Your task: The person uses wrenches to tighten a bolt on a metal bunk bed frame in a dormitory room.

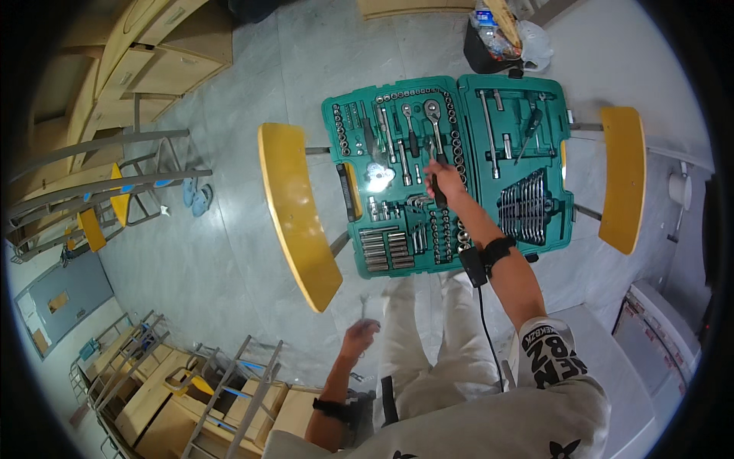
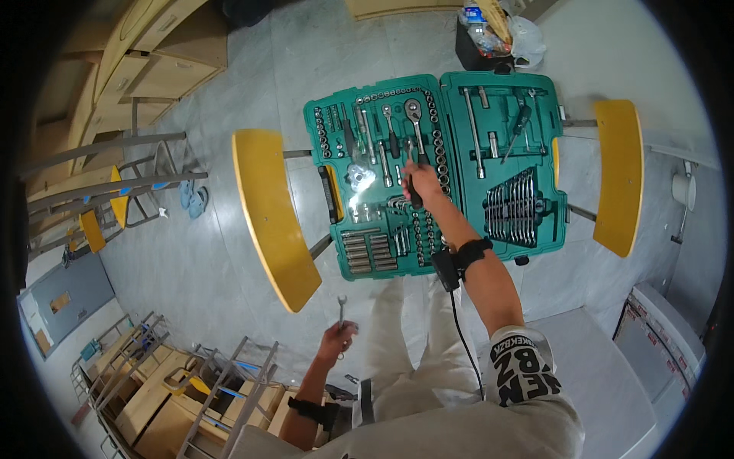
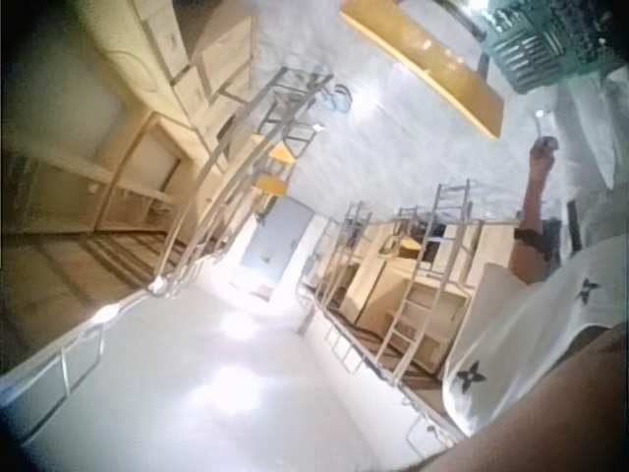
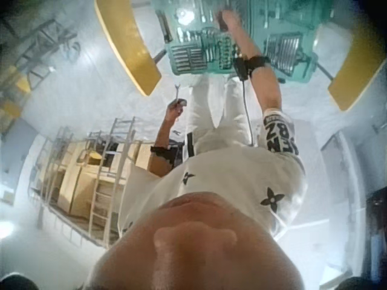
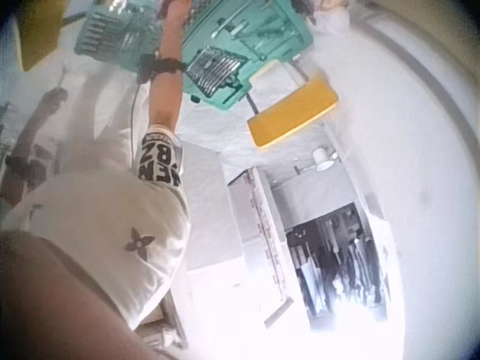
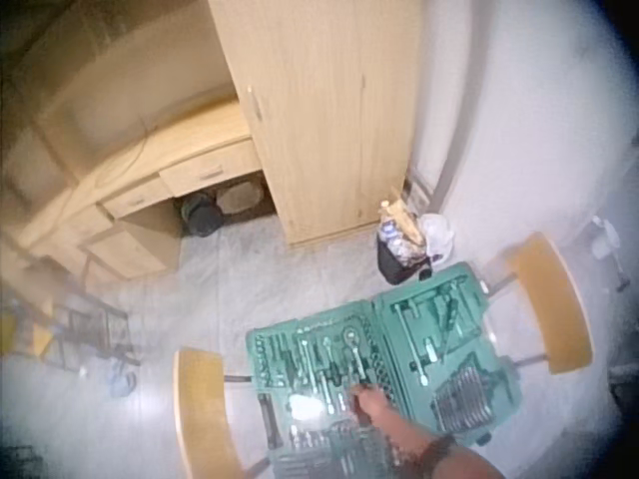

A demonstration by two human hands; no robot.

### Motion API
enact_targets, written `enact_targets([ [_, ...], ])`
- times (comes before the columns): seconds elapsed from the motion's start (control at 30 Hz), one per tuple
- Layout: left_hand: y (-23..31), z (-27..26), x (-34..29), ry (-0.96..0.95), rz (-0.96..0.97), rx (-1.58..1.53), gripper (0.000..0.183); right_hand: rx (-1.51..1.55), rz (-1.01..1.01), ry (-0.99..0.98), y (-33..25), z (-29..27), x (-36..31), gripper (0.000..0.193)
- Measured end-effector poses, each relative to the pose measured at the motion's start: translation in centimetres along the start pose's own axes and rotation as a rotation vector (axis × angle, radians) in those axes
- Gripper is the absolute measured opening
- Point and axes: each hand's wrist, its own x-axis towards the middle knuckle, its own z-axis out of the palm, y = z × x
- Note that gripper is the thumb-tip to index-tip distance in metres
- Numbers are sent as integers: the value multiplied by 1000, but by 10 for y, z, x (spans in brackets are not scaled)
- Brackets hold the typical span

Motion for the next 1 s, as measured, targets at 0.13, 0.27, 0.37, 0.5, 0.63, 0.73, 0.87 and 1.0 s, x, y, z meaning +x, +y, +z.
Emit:
enact_targets([
  [0.13, -9, 48, 2, 3, -114, -85, 18, 110, -24, -127, -32, 0, 45, 45],
  [0.27, -32, 69, 20, -85, 259, 128, 22, 210, 84, -126, -35, 3, 55, 48],
  [0.37, 10, 84, 37, -16, -88, -12, 24, 303, 84, -123, 27, -27, 50, 46],
  [0.5, 28, 87, 89, 22, 123, 137, 22, 143, 343, -69, 77, -38, -22, 29],
  [0.63, 81, 108, 134, 30, 232, 267, 18, -128, 448, -340, 93, -36, -83, 26],
  [0.73, 82, 117, 159, 69, 451, 358, 21, -274, 319, -368, 87, -29, -97, 25],
  [0.87, 103, 133, 165, 135, 469, 494, 22, -417, 185, -381, 80, -46, -66, 16],
  [1.0, 73, 122, 171, 156, 419, 180, 18, -641, -99, -287, 9, -56, 5, 15],
])
